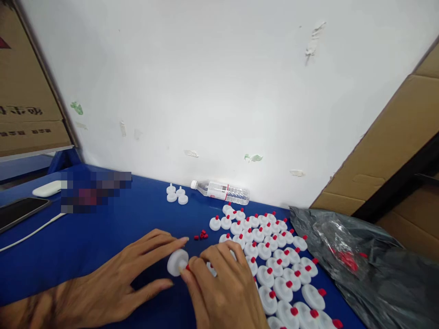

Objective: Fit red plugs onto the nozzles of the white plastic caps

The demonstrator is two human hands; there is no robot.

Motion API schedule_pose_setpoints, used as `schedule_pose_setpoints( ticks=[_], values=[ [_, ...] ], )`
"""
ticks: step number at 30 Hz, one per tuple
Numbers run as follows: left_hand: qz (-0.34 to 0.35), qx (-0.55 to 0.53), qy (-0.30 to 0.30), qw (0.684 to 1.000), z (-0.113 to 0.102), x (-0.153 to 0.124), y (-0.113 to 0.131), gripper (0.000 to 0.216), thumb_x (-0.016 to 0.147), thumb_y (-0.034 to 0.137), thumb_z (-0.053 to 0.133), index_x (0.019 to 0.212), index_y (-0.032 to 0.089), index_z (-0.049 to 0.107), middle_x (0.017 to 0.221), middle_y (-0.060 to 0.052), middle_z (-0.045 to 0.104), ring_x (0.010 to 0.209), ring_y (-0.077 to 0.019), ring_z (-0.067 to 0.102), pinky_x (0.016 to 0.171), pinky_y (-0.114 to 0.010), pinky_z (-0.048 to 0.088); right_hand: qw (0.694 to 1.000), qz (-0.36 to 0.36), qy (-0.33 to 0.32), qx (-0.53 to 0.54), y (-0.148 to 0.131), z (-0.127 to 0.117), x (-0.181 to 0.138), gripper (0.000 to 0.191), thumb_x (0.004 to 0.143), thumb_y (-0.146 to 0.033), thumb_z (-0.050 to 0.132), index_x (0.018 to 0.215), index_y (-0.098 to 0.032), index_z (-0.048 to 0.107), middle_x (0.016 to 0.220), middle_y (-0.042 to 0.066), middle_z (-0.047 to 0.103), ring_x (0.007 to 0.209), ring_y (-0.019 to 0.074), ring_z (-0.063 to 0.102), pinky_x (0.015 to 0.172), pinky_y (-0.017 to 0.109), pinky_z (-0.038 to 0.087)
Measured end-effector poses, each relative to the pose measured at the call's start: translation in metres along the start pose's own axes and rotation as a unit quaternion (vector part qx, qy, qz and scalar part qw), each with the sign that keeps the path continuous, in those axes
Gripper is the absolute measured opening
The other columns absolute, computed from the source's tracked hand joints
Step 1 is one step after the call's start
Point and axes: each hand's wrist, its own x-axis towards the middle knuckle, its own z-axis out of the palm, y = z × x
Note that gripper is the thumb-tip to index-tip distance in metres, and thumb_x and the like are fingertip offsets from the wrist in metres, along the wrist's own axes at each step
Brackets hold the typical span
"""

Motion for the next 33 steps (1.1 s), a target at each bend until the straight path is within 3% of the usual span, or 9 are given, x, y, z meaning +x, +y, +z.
schedule_pose_setpoints(
  ticks=[4, 7, 12, 33],
  values=[
    [-0.112, -0.023, -0.036, 0.993, 0.003, 0.002, -0.014, 0.044, 0.11, 0.03, 0.049, 0.153, 0.037, 0.045, 0.141, -0.002, 0.061, 0.129, -0.0221, 0.061, 0.114, -0.042, 0.053, 0.998, 0.041, -0.016, -0.036, 0.013, -0.003, -0.001, 0.012, 0.102, -0.014, 0.058, 0.106, -0.021, 0.066, 0.097, 0.002, 0.07, 0.088, 0.0214, 0.063, 0.09, 0.039, 0.04],
    [-0.151, -0.022, -0.032, 0.988, 0.008, 0.004, -0.028, 0.037, 0.11, 0.028, 0.045, 0.146, 0.033, 0.052, 0.138, -0.005, 0.059, 0.128, -0.0245, 0.06, 0.115, -0.05, 0.052, 0.995, 0.071, -0.056, -0.051, 0.021, 0.0, -0.005, 0.014, 0.104, -0.015, 0.055, 0.106, -0.023, 0.066, 0.1, 0.002, 0.07, 0.091, 0.0225, 0.063, 0.091, 0.041, 0.039],
    [-0.158, -0.022, -0.036, 0.987, 0.01, 0.005, -0.037, 0.034, 0.108, 0.027, 0.045, 0.14, 0.031, 0.056, 0.139, -0.007, 0.055, 0.127, -0.0264, 0.06, 0.114, -0.054, 0.052, 0.992, 0.086, -0.077, -0.051, 0.025, 0.004, -0.008, 0.014, 0.103, -0.015, 0.054, 0.102, -0.024, 0.065, 0.1, 0.001, 0.069, 0.094, 0.0239, 0.062, 0.096, 0.045, 0.039],
    [-0.16, -0.04, -0.063, 0.984, 0.009, 0.004, -0.033, 0.03, 0.109, 0.028, 0.043, 0.136, 0.031, 0.056, 0.135, -0.006, 0.054, 0.122, -0.0241, 0.062, 0.112, -0.049, 0.053, 0.989, 0.097, -0.101, -0.055, 0.025, -0.002, -0.007, 0.014, 0.103, -0.017, 0.054, 0.1, -0.025, 0.065, 0.099, 0.002, 0.071, 0.094, 0.0252, 0.064, 0.094, 0.048, 0.043]
  ],
)
